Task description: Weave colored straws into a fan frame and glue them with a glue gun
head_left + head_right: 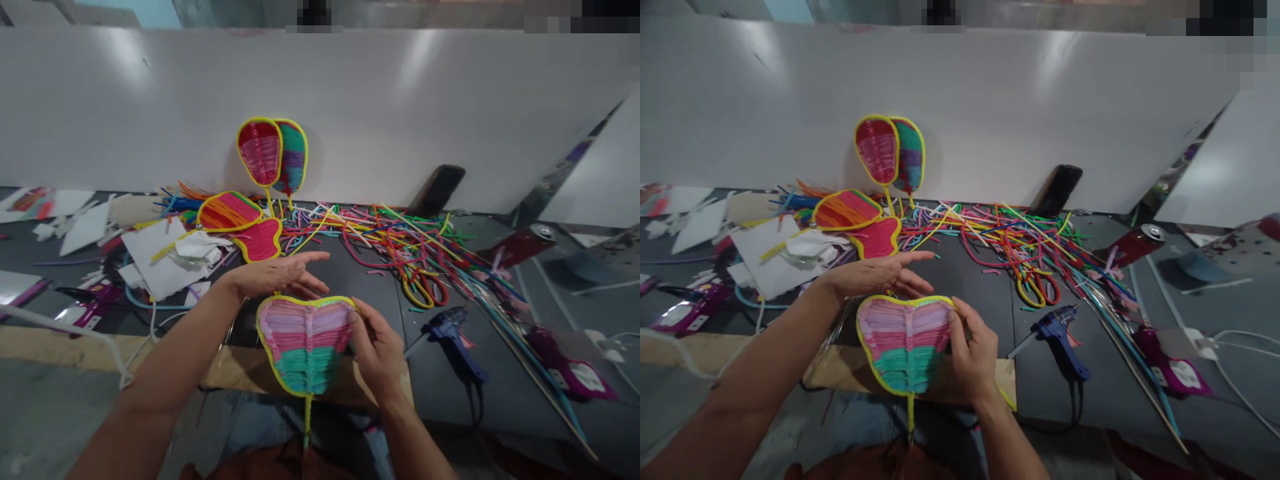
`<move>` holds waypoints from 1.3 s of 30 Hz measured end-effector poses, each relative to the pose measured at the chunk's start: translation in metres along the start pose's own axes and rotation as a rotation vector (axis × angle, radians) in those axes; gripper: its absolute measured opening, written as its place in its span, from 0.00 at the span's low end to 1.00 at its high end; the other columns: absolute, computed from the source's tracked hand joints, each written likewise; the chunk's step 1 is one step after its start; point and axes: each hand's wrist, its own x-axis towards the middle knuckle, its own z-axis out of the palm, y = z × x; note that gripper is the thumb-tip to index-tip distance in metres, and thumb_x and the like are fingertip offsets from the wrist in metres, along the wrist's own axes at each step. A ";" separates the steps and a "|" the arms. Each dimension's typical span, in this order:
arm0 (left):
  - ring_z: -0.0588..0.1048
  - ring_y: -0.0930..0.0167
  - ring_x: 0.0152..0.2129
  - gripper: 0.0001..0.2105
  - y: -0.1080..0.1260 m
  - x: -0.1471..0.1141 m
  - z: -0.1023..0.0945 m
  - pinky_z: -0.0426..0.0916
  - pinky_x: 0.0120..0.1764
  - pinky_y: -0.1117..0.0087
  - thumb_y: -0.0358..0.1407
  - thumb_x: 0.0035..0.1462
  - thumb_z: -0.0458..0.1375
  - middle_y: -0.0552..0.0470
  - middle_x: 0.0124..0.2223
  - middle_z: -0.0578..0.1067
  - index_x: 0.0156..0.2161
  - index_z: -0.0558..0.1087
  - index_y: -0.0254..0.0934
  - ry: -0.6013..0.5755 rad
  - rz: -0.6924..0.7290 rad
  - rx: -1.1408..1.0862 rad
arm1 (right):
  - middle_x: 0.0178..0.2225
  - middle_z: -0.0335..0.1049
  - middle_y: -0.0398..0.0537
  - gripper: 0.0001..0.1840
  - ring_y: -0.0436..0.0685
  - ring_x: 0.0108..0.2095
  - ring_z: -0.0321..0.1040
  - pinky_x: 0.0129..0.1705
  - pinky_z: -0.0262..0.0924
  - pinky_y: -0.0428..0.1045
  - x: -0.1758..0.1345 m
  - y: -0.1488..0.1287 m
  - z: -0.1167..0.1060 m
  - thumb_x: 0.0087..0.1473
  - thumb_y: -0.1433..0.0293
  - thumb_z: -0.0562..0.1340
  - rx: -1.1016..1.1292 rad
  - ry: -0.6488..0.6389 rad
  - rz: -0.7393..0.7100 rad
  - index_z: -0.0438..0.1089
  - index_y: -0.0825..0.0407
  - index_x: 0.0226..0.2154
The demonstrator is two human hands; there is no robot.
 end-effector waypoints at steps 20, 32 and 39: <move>0.72 0.68 0.38 0.29 -0.003 0.019 0.036 0.65 0.39 0.71 0.53 0.55 0.57 0.46 0.44 0.76 0.53 0.70 0.31 0.383 0.053 0.486 | 0.40 0.79 0.49 0.16 0.57 0.38 0.76 0.41 0.67 0.49 0.046 0.003 -0.003 0.56 0.69 0.55 -0.170 -0.291 -0.146 0.74 0.50 0.44; 0.57 0.78 0.16 0.24 -0.033 0.039 0.014 0.49 0.20 0.76 0.44 0.47 0.64 0.61 0.22 0.65 0.46 0.70 0.31 0.286 -0.005 0.371 | 0.40 0.79 0.52 0.21 0.59 0.36 0.77 0.39 0.68 0.50 0.027 0.012 0.023 0.58 0.68 0.54 -0.270 -0.262 -0.068 0.68 0.51 0.53; 0.70 0.73 0.27 0.15 -0.042 0.033 0.016 0.64 0.33 0.74 0.41 0.46 0.64 0.54 0.31 0.75 0.37 0.73 0.33 0.346 0.018 0.320 | 0.40 0.78 0.52 0.20 0.58 0.38 0.76 0.41 0.68 0.50 0.016 0.014 0.027 0.59 0.65 0.55 -0.297 -0.235 -0.059 0.67 0.52 0.52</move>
